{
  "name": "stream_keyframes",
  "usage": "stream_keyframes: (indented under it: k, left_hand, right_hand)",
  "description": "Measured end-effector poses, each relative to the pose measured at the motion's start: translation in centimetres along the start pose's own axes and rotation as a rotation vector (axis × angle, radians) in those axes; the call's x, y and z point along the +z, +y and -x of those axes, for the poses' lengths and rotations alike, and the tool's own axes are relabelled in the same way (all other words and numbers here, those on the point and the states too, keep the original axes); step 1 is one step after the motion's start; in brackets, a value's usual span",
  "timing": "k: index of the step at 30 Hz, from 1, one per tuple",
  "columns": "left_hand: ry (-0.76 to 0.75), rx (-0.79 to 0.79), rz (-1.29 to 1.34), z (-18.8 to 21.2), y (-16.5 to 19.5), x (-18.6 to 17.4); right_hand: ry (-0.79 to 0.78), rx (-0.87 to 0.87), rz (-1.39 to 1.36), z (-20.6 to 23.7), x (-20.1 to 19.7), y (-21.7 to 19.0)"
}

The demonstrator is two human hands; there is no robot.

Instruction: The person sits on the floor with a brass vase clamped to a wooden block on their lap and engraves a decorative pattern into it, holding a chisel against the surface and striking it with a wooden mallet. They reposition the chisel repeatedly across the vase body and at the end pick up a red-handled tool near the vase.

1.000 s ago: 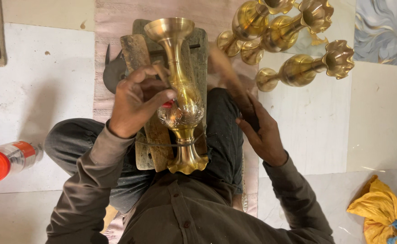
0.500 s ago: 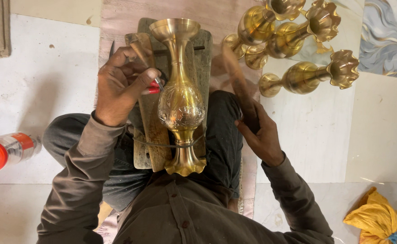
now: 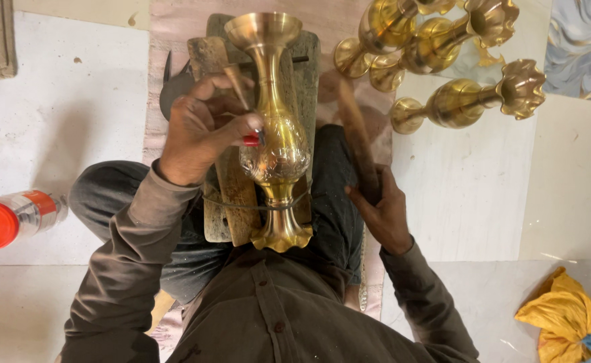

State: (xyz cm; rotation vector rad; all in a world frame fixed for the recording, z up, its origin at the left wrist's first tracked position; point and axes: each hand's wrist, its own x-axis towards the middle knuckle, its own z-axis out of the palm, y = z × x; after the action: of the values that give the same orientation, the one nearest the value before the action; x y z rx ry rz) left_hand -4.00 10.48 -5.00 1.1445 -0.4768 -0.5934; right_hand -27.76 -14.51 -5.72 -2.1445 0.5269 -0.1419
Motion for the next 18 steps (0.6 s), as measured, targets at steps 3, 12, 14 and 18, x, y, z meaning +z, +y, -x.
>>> stream_keyframes:
  k: [3, 12, 14, 18]
  left_hand:
    - [-0.118, 0.059, 0.021, 0.2, -0.1, 0.7]
    - [-0.247, 0.161, -0.368, 0.5, 0.5, 1.4]
    - [-0.234, 0.185, -0.422, 0.6, 0.6, 1.3]
    - [-0.198, 0.247, -0.467, 0.5, 0.5, 0.9]
  right_hand:
    - [0.082, 0.029, -0.090, 1.8, 1.1, -0.5]
    - [0.151, -0.007, -0.007, 5.1, 1.7, -2.2]
    - [0.172, 0.000, -0.045, 5.3, 1.5, -2.5]
    - [0.093, -0.160, -0.005, 5.5, 1.3, -2.9]
